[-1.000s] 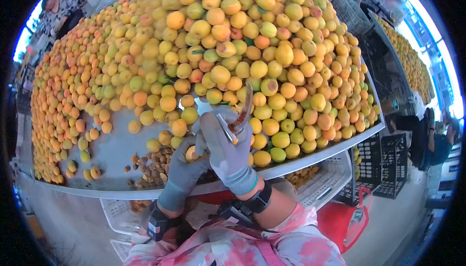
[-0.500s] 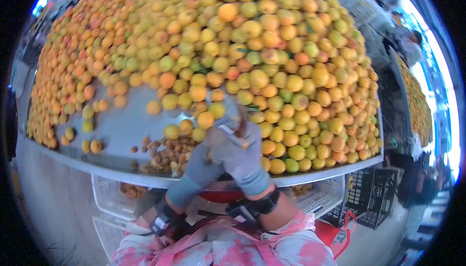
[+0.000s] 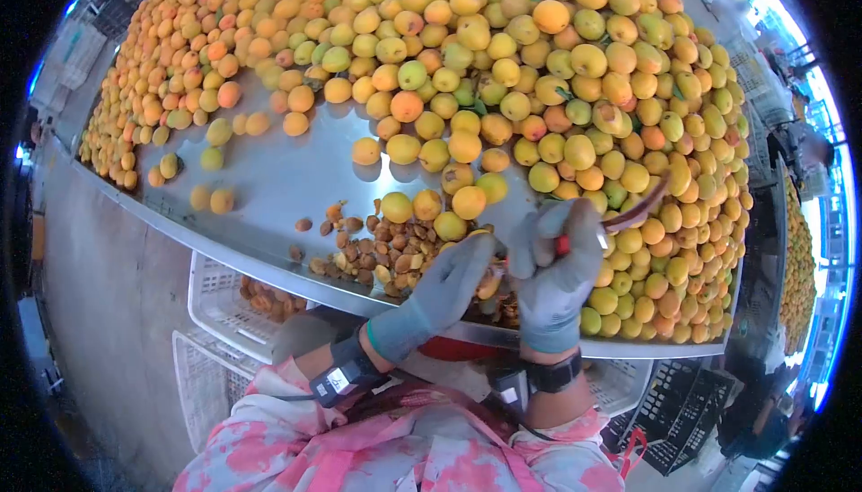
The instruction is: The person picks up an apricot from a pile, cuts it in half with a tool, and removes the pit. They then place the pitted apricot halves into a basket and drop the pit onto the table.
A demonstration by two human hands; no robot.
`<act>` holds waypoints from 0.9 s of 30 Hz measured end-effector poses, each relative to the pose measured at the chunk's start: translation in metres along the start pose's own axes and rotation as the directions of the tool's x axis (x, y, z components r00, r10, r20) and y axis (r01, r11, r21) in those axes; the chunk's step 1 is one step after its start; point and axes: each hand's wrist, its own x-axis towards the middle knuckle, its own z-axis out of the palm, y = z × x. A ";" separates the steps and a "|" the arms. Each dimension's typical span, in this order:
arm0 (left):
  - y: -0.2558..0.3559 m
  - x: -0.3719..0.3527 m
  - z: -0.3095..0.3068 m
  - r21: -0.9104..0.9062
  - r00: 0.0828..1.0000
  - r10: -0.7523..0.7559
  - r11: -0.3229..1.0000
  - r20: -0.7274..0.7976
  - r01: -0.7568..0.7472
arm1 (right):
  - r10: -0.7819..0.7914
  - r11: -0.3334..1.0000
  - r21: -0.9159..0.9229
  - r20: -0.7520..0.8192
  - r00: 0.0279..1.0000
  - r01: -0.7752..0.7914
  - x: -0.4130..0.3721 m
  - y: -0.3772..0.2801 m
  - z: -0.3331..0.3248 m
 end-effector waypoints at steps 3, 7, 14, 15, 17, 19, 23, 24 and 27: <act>-0.007 0.001 0.002 0.215 0.984 0.133 0.971 -0.118 -0.106 | 0.029 0.997 -0.071 0.010 1.000 -0.029 -0.004 0.008 0.003; -0.047 -0.005 0.003 0.402 0.946 0.301 0.886 -0.119 -0.231 | 0.377 0.902 0.210 0.036 0.925 -0.376 -0.010 0.030 -0.028; -0.054 -0.013 -0.014 0.014 0.993 -0.114 0.993 0.044 0.113 | 0.087 0.972 -0.234 0.220 0.972 -0.034 -0.004 0.013 -0.006; -0.059 -0.015 -0.014 0.014 0.992 -0.114 0.993 0.045 0.113 | 0.175 0.961 -0.255 0.249 0.953 -0.110 -0.003 0.006 -0.003; -0.072 -0.019 -0.014 -0.073 0.986 -0.109 0.990 0.127 0.119 | 0.264 0.943 -0.276 0.276 0.924 -0.187 -0.003 0.004 -0.003; -0.056 -0.012 -0.020 0.149 0.981 -0.036 0.989 0.190 0.008 | 0.391 0.891 -0.338 0.229 0.891 -0.304 -0.003 0.005 -0.003; 0.027 0.004 -0.027 -0.450 0.756 -0.559 0.609 0.340 0.653 | 0.062 0.963 -0.265 0.368 0.928 0.041 -0.009 0.022 -0.010; 0.016 0.002 -0.028 -0.449 0.756 -0.559 0.610 0.339 0.652 | 0.075 0.971 -0.238 0.365 0.928 0.015 -0.009 0.018 -0.008; -0.028 -0.002 -0.035 -0.155 0.841 -0.362 0.878 0.401 0.452 | 0.119 0.990 -0.117 0.378 0.918 -0.081 -0.008 0.017 -0.011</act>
